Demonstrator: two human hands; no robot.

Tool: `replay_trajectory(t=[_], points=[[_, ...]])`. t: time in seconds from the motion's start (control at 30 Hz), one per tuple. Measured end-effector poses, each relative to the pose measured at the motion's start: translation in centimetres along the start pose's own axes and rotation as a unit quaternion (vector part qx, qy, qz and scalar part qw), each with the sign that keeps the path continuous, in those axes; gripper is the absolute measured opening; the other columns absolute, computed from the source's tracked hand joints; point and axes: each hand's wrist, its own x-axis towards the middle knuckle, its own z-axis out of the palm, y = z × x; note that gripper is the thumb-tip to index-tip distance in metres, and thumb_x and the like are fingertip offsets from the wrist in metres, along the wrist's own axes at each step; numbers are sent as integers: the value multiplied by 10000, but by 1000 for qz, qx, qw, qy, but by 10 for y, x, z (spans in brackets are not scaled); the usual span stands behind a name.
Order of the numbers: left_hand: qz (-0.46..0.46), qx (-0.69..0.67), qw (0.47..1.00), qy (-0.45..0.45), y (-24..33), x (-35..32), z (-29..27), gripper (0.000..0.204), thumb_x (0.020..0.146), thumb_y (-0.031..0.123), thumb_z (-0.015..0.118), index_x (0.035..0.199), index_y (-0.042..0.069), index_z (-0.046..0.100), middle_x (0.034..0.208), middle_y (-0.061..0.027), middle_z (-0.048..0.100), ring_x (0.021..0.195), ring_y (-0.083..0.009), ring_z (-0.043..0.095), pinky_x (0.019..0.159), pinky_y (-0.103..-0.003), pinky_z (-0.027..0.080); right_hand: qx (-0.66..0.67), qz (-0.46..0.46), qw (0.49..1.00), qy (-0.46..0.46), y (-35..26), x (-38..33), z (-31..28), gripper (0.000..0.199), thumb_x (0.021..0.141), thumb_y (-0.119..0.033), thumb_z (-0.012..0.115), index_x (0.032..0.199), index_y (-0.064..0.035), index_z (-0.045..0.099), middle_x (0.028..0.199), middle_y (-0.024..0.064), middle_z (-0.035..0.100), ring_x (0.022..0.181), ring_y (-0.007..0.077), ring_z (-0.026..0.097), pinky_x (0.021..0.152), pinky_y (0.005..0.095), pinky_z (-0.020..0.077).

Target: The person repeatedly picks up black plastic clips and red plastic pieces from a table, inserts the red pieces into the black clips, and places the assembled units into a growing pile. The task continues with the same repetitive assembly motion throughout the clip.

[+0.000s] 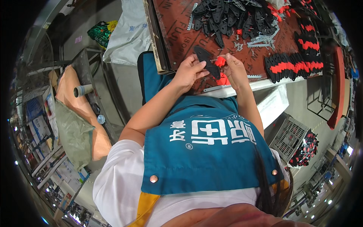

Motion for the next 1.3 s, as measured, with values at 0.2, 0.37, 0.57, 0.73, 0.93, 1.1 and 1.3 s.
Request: replay_trajectory(t=[0.2,0.37,0.57,0.73,0.93,1.1,1.3], points=[[12,30,999,5,2,-1,1,191,931,96,557,1112,56,511,1034,-37,604,965,-152,612,877,-332,519,16,26,998,-61,-12,-9,16,255,935,-158,571,1111,26,586,970,79,636,836,142,599,743,267,486],[24,52,998,9,0,2,-5,180,934,109,556,1104,64,516,1022,-23,589,965,-142,604,887,-331,513,28,-23,998,-48,-3,-3,-5,251,921,-135,586,1113,26,607,973,79,650,857,138,604,741,245,487],[48,61,997,16,-1,1,-3,174,935,108,553,1099,65,516,1017,-29,590,970,-141,605,871,-312,517,-197,-54,979,-8,-22,-20,17,290,884,-107,630,1127,50,609,984,110,671,873,145,629,797,266,501],[92,154,984,-8,3,-2,0,206,915,72,566,1107,31,504,1021,-51,603,949,-124,597,836,-294,526,-298,-113,947,31,-26,-28,28,264,855,-95,650,1079,43,633,932,109,695,824,121,647,759,247,513],[112,280,951,-68,17,-4,-7,252,883,44,594,1121,7,517,1006,-53,603,952,-110,579,799,-281,529,-348,-129,928,8,-27,-29,29,233,836,-82,662,1042,25,635,921,108,701,822,114,657,749,242,511],[132,323,928,-127,20,-6,-5,316,884,64,602,1184,13,516,1057,-60,606,953,-124,590,806,-285,522,-366,-163,916,14,-12,-31,30,244,836,-100,672,1044,17,626,921,144,698,862,176,681,725,271,521],[73,149,986,-14,8,-12,13,264,937,130,552,1184,44,513,1011,-46,604,900,-125,614,787,-263,519,-465,-205,856,94,-7,-35,49,366,811,-148,701,1120,2,576,962,181,674,891,293,673,700,329,528]])
